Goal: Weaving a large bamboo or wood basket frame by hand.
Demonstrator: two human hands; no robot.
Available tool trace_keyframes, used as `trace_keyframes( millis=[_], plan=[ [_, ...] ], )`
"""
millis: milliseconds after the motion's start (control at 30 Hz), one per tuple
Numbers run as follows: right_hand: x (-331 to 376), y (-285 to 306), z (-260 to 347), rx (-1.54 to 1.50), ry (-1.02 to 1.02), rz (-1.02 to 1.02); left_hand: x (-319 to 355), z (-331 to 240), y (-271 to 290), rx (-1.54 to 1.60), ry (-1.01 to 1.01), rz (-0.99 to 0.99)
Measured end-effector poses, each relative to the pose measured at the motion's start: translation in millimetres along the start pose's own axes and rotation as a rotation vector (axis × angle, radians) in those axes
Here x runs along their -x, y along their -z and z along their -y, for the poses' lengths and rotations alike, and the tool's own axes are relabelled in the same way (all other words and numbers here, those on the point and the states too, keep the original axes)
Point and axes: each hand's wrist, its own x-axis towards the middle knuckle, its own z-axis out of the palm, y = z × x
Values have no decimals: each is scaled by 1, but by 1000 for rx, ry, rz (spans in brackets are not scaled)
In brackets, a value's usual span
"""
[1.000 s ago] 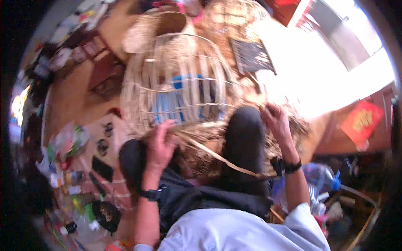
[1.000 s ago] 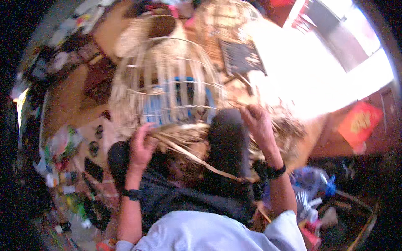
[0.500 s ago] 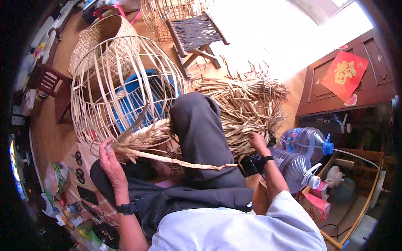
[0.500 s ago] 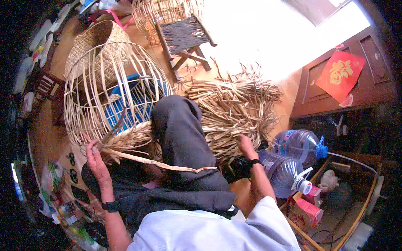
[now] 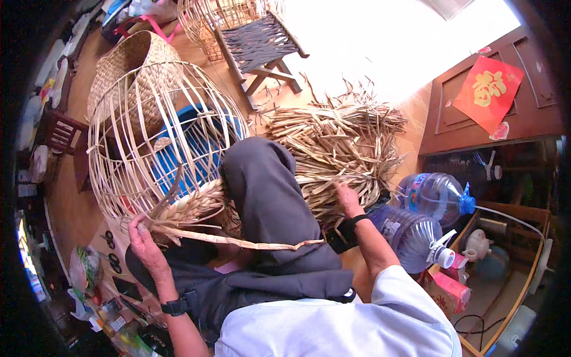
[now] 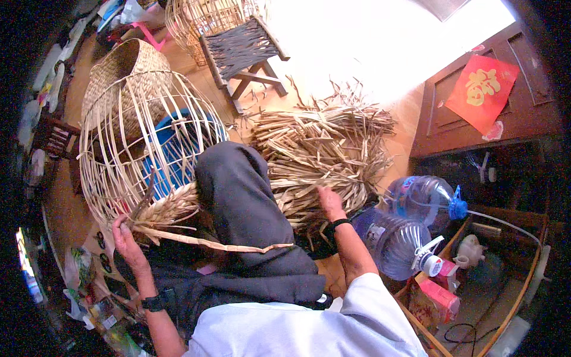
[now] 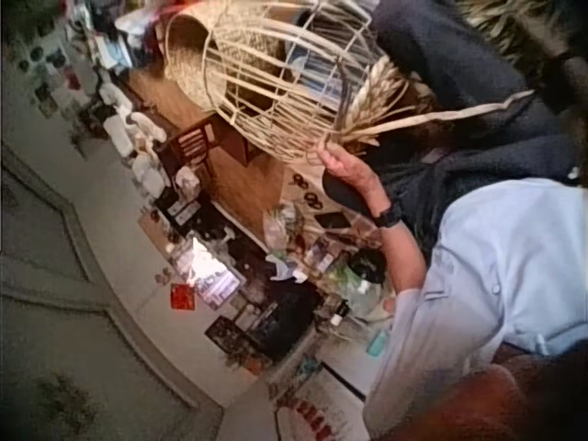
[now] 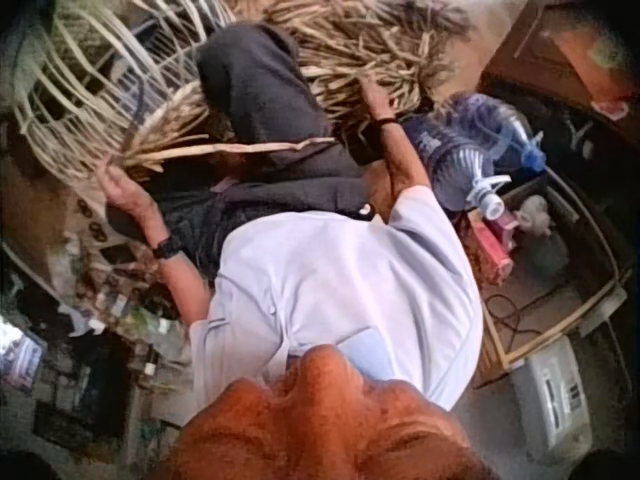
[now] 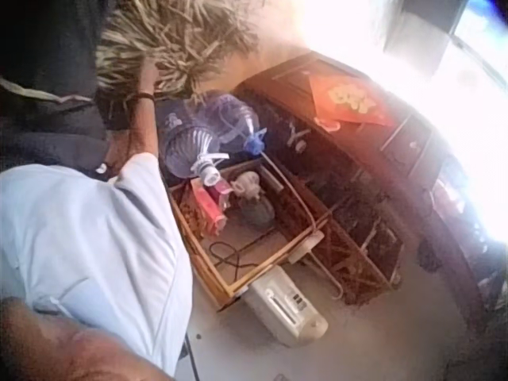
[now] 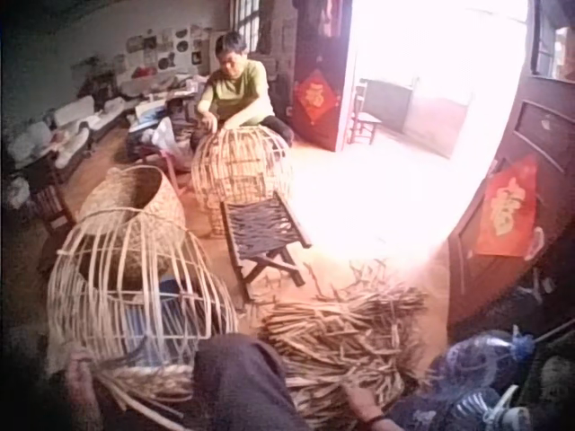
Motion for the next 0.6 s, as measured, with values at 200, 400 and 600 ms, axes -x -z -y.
trace_keyframes(
  millis=[200, 400, 600],
  plan=[
    [29, -50, 31, 277, 154, -93, -1, -4, 1, -58, -16, 0],
    [0, 13, 41, 97, -165, -186, 1, 4, 6, -92, 6, -29],
    [-2, 18, 7, 74, -16, -161, 0, -1, 1, -71, -16, -29]
  ],
)
